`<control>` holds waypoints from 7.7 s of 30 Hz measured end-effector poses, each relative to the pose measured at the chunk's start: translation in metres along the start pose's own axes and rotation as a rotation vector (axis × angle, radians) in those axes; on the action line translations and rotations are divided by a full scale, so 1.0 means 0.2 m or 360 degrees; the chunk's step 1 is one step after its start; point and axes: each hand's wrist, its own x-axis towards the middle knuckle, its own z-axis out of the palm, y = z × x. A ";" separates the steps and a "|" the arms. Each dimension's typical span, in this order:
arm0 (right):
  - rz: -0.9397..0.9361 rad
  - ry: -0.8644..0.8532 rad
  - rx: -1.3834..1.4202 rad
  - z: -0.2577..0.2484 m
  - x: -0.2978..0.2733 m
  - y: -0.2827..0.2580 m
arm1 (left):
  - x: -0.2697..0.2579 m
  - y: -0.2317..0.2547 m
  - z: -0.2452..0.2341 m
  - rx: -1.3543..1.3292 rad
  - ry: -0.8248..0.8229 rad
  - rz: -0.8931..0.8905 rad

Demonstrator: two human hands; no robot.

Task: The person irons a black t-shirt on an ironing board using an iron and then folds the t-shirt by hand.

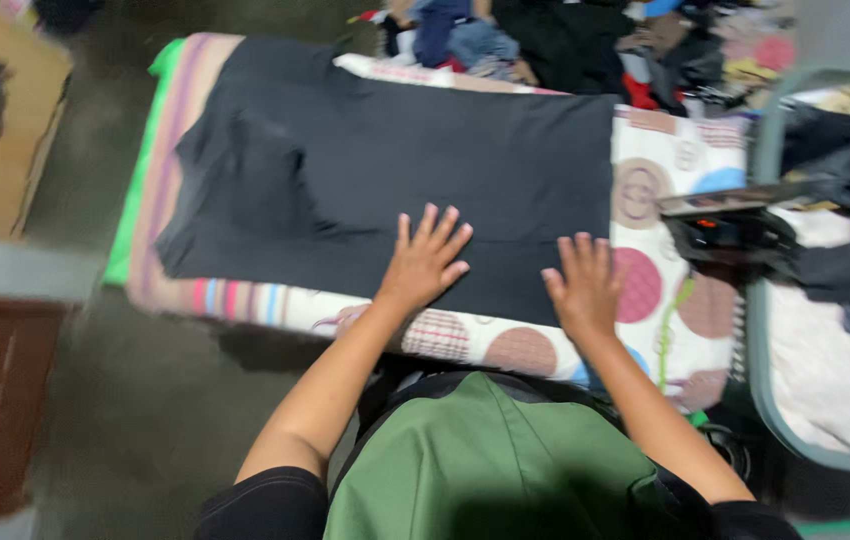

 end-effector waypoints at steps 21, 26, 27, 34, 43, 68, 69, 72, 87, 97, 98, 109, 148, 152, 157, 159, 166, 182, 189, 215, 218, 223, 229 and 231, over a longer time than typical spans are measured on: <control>-0.0002 -0.0241 0.1081 0.15 1.04 -1.79 | -0.71 -1.64 -0.55 0.0246 0.0738 -0.0955; 0.0392 -0.0298 0.1069 0.27 1.16 -1.99 | -0.36 -1.76 -0.50 0.0074 0.0781 -0.0801; 0.0392 -0.0311 0.1002 0.30 1.18 -2.01 | -0.30 -1.76 -0.48 0.0093 0.0751 -0.0819; 0.0594 -0.0167 0.1302 0.47 1.20 -1.90 | -0.21 -1.76 -0.37 0.0227 0.0967 -0.0758; 0.0936 -0.0412 0.1370 0.50 1.19 -1.88 | -0.20 -1.85 -0.30 0.0309 0.0914 -0.0854; -0.0278 0.0285 0.0634 0.67 1.57 -2.30 | -0.59 -1.53 -0.42 -0.0013 0.0297 -0.0521; -0.0314 0.0405 0.0497 0.68 1.56 -2.32 | -0.58 -1.54 -0.40 -0.0010 0.0301 -0.0527; -0.0316 0.0516 0.0343 0.67 1.55 -2.34 | -0.57 -1.57 -0.36 0.0006 0.0366 -0.0647; -0.0628 0.0255 0.0532 0.47 1.01 -2.41 | -0.34 -1.96 -0.44 0.0433 0.0778 -0.0646; -0.0508 0.0090 0.0311 0.47 1.02 -2.43 | -0.23 -2.03 -0.53 0.0262 0.0799 -0.0944; -0.0532 0.0114 0.0342 0.47 1.03 -2.42 | -0.21 -1.99 -0.55 0.0431 0.0944 -0.0865; 0.0283 0.0199 0.0474 0.33 1.19 -2.04 | -0.33 -1.58 -0.37 -0.0045 0.0582 -0.0456; 0.0593 -0.0410 0.1146 0.39 1.07 -1.74 | -0.24 -1.53 -0.41 0.0112 0.0345 -0.0111; 0.0546 -0.0788 0.1027 0.29 0.97 -1.81 | -0.30 -1.42 -0.37 -0.0109 0.0247 0.0035; 0.0396 -0.0719 0.0844 0.25 0.87 -1.88 | -0.29 -1.43 -0.35 -0.0222 0.0244 -0.0053; 0.0378 -0.0663 0.0810 0.27 0.84 -1.84 | -0.29 -1.43 -0.35 -0.0218 0.0238 -0.0064; 0.0456 -0.0754 0.0962 0.24 0.81 -1.79 | -0.28 -1.43 -0.35 -0.0226 0.0160 -0.0142; 0.0784 -0.0393 0.1743 0.48 0.93 -1.92 | -0.41 -1.48 -0.30 -0.0304 0.0316 -0.0154; 0.0293 0.0071 0.1842 0.61 0.88 -1.87 | -0.42 -1.47 -0.32 -0.0344 0.0233 -0.0153; 0.0629 0.0089 0.1444 0.56 1.06 -1.87 | -0.50 -1.37 -0.44 -0.0162 0.0152 0.0076; 0.0624 0.0052 0.1231 0.55 1.04 -1.87 | -0.50 -1.39 -0.43 -0.0161 0.0067 0.0096; 0.0560 0.0135 0.1024 0.42 1.05 -1.98 | -0.47 -1.50 -0.42 -0.0186 0.0229 -0.0074; -0.0077 0.0515 0.0386 0.28 1.02 -2.16 | -0.29 -1.64 -0.39 0.0069 0.0254 -0.0084; -0.0190 0.0346 0.0718 0.33 1.01 -2.24 | -0.25 -1.70 -0.40 0.0075 0.0199 -0.0031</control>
